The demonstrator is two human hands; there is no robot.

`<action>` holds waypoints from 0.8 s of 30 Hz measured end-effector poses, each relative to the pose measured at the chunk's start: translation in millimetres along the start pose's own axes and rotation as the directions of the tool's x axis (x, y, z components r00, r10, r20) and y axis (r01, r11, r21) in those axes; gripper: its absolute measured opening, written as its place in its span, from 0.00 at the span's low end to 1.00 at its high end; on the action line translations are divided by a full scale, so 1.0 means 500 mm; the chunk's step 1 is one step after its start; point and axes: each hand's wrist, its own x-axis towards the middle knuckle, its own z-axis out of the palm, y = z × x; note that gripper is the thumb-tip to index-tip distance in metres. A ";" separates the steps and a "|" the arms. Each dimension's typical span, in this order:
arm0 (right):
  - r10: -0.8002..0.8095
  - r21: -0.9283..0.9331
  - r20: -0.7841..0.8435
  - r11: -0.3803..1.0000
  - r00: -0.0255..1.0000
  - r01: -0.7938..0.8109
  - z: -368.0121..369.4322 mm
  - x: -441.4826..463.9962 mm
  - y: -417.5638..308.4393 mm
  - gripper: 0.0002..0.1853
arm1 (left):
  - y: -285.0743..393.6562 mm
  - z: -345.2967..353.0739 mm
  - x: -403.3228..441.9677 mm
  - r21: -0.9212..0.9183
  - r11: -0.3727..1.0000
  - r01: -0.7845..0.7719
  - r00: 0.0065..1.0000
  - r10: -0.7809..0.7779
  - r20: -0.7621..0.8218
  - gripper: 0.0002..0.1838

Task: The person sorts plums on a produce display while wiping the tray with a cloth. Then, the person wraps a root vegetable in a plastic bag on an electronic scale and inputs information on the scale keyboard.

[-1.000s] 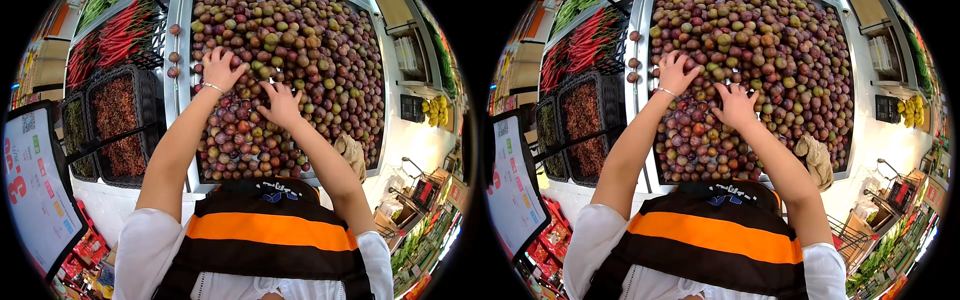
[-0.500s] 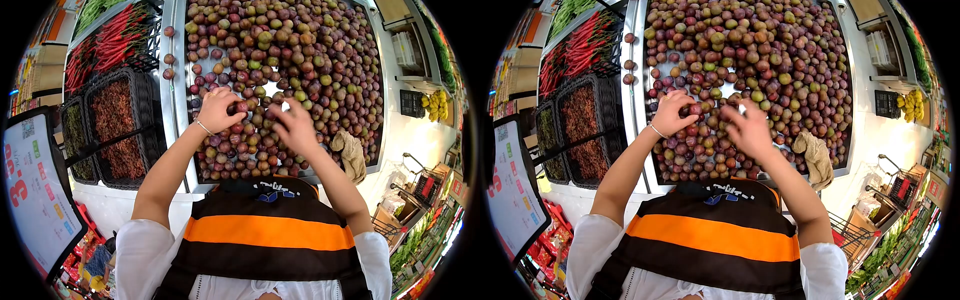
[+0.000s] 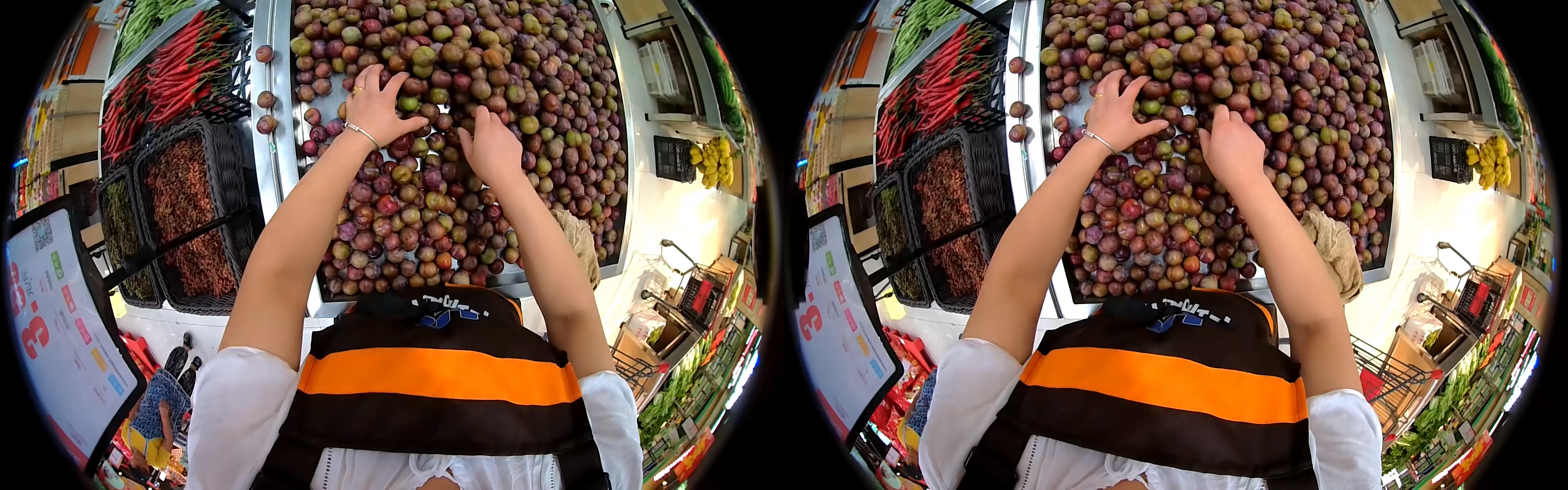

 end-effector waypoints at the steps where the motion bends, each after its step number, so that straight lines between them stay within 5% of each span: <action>1: -0.029 -0.056 0.020 0.998 0.999 0.030 -0.007 0.010 -0.003 0.20 | 0.011 -0.024 0.008 0.004 0.996 0.091 0.989 -0.090 0.119 0.43; 6: 0.011 0.031 0.126 0.999 0.992 -0.015 -0.007 0.020 -0.011 0.25 | 0.029 -0.064 0.003 0.029 0.987 0.155 0.941 -0.157 0.302 0.42; 10: -0.056 0.116 -0.035 0.991 0.998 0.060 0.030 0.002 0.007 0.37 | 0.061 -0.042 -0.081 -0.047 0.998 0.044 0.989 -0.037 0.142 0.39; 12: -0.024 0.221 0.049 0.975 0.999 0.013 0.040 0.004 0.007 0.42 | 0.080 -0.056 -0.114 -0.184 0.974 0.136 0.927 -0.060 0.369 0.39; 14: 0.025 0.100 0.203 0.994 0.979 -0.046 0.024 -0.005 -0.023 0.41 | 0.087 -0.050 -0.150 -0.081 0.997 0.020 0.964 0.003 0.267 0.36; 16: 0.072 0.112 0.209 0.989 0.975 -0.097 0.020 -0.009 -0.036 0.39 | 0.081 -0.062 -0.154 -0.275 0.961 0.039 0.973 0.026 0.231 0.33; 18: -0.019 0.136 0.181 0.991 0.983 -0.006 0.023 -0.018 -0.029 0.34 | 0.049 -0.048 -0.142 -0.459 0.885 0.082 0.993 -0.033 0.113 0.24; 20: -0.050 0.098 0.165 0.995 0.985 0.034 0.032 -0.032 -0.027 0.29 | 0.025 -0.069 -0.102 -0.539 0.781 0.315 0.947 -0.293 0.130 0.19; 23: -0.338 0.423 0.005 0.853 0.941 0.304 0.041 -0.054 -0.025 0.27 | -0.044 -0.034 -0.031 -0.370 0.883 0.287 0.947 -0.320 -0.029 0.15; 24: -0.319 0.435 0.189 0.875 0.929 0.213 0.013 -0.069 -0.042 0.26 | -0.054 -0.024 -0.010 -0.220 0.946 0.237 0.968 -0.250 -0.030 0.14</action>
